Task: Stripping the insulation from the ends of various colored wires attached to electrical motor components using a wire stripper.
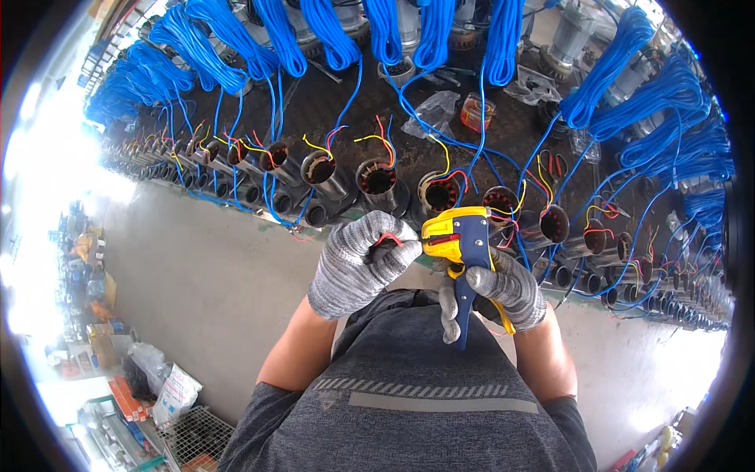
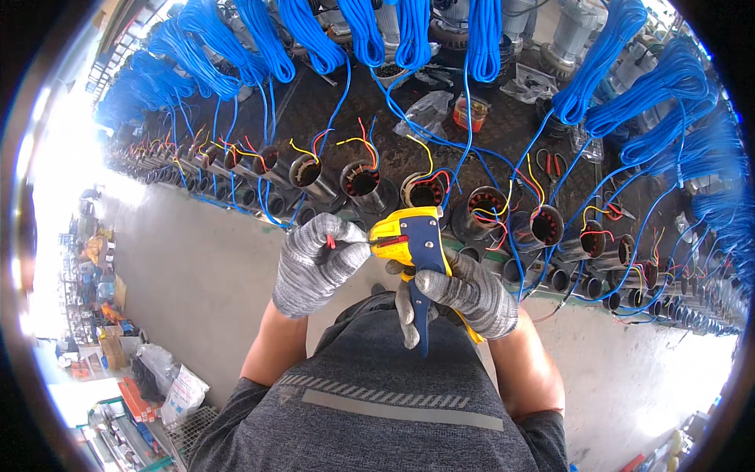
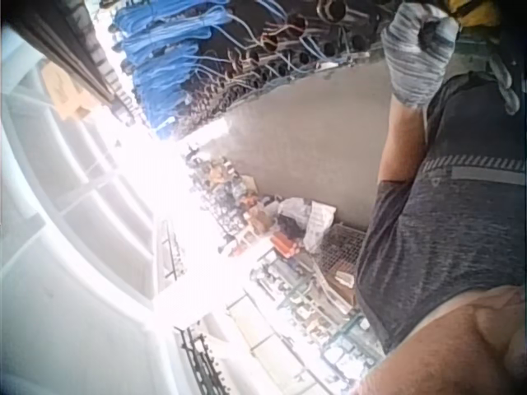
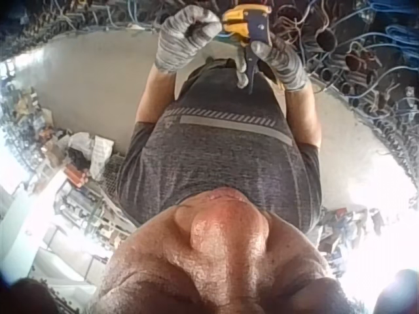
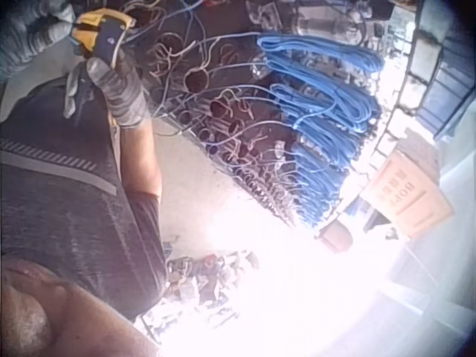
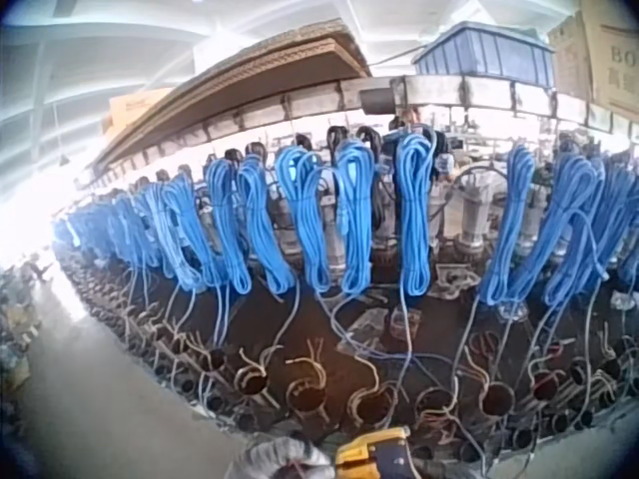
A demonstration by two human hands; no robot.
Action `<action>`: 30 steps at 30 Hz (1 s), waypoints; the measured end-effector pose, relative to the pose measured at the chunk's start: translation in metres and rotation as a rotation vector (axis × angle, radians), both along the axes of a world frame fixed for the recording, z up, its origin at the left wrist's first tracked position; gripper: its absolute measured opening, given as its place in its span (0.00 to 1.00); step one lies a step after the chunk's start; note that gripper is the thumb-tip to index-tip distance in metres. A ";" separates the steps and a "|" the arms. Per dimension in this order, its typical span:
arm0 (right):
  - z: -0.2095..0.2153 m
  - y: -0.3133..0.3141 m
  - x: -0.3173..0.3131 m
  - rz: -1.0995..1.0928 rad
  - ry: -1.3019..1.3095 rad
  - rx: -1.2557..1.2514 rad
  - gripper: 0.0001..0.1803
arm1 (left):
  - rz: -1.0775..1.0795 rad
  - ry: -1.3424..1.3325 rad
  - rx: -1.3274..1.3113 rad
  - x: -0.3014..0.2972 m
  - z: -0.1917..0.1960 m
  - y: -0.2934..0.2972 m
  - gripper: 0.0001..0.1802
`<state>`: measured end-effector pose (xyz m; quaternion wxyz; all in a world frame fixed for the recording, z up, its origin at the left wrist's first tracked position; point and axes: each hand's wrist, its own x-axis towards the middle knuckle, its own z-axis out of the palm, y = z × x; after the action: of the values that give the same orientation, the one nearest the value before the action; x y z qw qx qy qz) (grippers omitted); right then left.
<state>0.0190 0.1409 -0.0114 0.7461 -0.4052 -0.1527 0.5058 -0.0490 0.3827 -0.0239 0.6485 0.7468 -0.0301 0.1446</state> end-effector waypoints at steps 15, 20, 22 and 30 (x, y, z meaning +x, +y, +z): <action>-0.014 0.001 -0.003 -0.168 0.142 0.103 0.43 | 0.000 0.030 -0.016 0.004 -0.001 0.000 0.06; -0.018 0.000 -0.003 -0.120 0.150 0.069 0.44 | -0.032 0.057 -0.054 0.002 -0.001 0.000 0.06; -0.017 0.001 -0.004 -0.099 0.144 0.068 0.43 | -0.037 0.054 -0.073 0.002 -0.001 0.000 0.06; -0.013 0.002 -0.007 -0.066 0.090 0.008 0.42 | -0.043 0.046 -0.048 0.000 -0.002 -0.001 0.06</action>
<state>0.0123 0.1428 -0.0241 0.7701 -0.3837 -0.1076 0.4981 -0.0494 0.3818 -0.0256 0.6696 0.7334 -0.0276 0.1141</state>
